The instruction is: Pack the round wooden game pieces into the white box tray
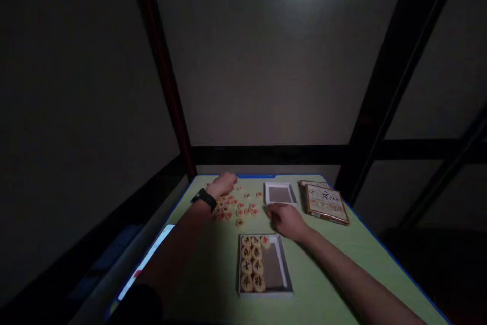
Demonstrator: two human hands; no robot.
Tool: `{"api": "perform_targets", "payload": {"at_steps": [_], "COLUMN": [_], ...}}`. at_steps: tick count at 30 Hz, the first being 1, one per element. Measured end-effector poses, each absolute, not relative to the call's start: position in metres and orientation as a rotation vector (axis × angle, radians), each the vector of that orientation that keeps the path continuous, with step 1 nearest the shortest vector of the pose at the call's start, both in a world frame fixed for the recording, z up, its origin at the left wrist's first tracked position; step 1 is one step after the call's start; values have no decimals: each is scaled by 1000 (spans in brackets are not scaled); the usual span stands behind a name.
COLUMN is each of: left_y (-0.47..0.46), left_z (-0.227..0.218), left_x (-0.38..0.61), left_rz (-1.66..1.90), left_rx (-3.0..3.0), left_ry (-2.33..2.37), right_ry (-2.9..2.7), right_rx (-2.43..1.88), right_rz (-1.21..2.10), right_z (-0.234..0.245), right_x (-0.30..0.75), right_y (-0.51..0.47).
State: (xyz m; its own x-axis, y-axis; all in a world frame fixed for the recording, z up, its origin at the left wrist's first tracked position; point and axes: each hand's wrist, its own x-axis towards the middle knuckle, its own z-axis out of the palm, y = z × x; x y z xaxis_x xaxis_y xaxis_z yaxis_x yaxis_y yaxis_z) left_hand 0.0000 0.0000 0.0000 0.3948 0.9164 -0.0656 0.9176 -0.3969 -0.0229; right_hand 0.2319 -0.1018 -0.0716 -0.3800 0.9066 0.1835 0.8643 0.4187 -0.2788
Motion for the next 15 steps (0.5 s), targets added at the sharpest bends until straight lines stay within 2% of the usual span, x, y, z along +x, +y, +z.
{"api": "perform_targets", "payload": {"at_steps": [15], "left_y": [-3], "left_z": [-12], "left_x": [-18], "left_rz": [-190], "left_rx": [2546], "left_ry": [1700], "right_ry": [-2343], "right_rx": [-1493], "right_rz": [212], "right_z": [-74], "right_x": [233], "right_y": [-103]}}
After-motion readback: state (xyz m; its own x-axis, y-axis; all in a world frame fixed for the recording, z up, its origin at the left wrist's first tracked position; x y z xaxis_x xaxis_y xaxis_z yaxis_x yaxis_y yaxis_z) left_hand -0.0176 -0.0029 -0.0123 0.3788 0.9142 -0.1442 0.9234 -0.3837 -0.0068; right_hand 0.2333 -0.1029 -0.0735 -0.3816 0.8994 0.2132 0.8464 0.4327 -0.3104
